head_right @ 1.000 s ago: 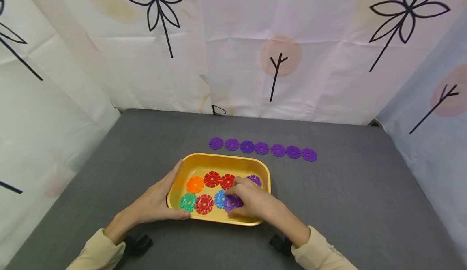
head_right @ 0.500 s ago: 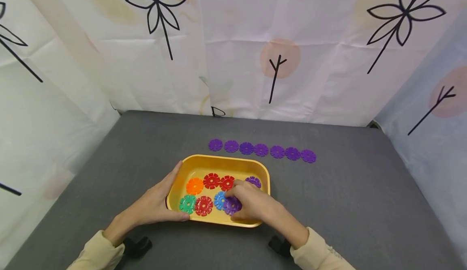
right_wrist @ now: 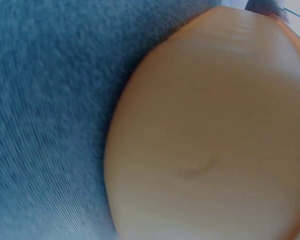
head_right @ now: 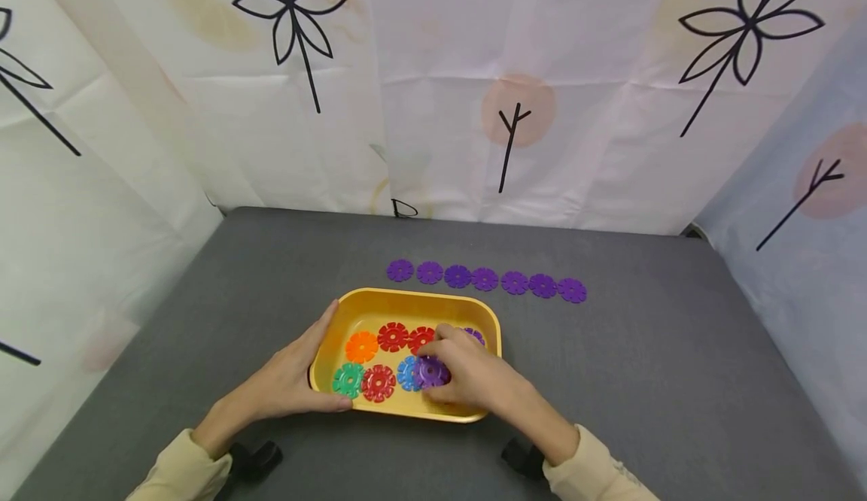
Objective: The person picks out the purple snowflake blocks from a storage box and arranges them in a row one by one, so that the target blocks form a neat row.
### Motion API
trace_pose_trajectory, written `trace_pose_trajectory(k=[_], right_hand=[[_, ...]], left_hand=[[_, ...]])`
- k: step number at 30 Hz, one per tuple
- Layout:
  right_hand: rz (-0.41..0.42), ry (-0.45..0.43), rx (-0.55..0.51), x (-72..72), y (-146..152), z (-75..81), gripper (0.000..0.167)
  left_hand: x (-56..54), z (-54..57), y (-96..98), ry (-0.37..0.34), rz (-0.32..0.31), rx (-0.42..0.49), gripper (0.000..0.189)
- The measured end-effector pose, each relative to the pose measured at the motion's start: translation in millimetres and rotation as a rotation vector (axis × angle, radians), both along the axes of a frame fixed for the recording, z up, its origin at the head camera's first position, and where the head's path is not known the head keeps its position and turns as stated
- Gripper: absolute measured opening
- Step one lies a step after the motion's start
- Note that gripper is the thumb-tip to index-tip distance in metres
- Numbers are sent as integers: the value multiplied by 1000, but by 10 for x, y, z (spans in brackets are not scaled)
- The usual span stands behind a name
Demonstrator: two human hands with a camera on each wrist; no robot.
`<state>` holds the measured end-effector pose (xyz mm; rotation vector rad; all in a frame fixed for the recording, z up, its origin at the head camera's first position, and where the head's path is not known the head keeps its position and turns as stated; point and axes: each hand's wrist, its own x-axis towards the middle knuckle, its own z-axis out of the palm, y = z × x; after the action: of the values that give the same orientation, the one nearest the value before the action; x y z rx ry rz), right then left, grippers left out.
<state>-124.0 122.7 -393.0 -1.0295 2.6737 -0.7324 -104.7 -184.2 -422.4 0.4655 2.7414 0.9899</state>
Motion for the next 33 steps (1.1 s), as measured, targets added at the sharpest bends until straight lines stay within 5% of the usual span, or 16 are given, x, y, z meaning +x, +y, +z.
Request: trace_pose_trajectory(k=[10,21,33], right_hand=[[-90,95,-53,-132,210,185,46],[-305,191,-44,-348,759,403,51],[-489,241,10,-632,1487,275,54]], left_hand=[[-13,-9,1,10,-12,-6,136],[-20,3,3,14,-9,-17,137],[-14,2,4,4,-4,-25,137]])
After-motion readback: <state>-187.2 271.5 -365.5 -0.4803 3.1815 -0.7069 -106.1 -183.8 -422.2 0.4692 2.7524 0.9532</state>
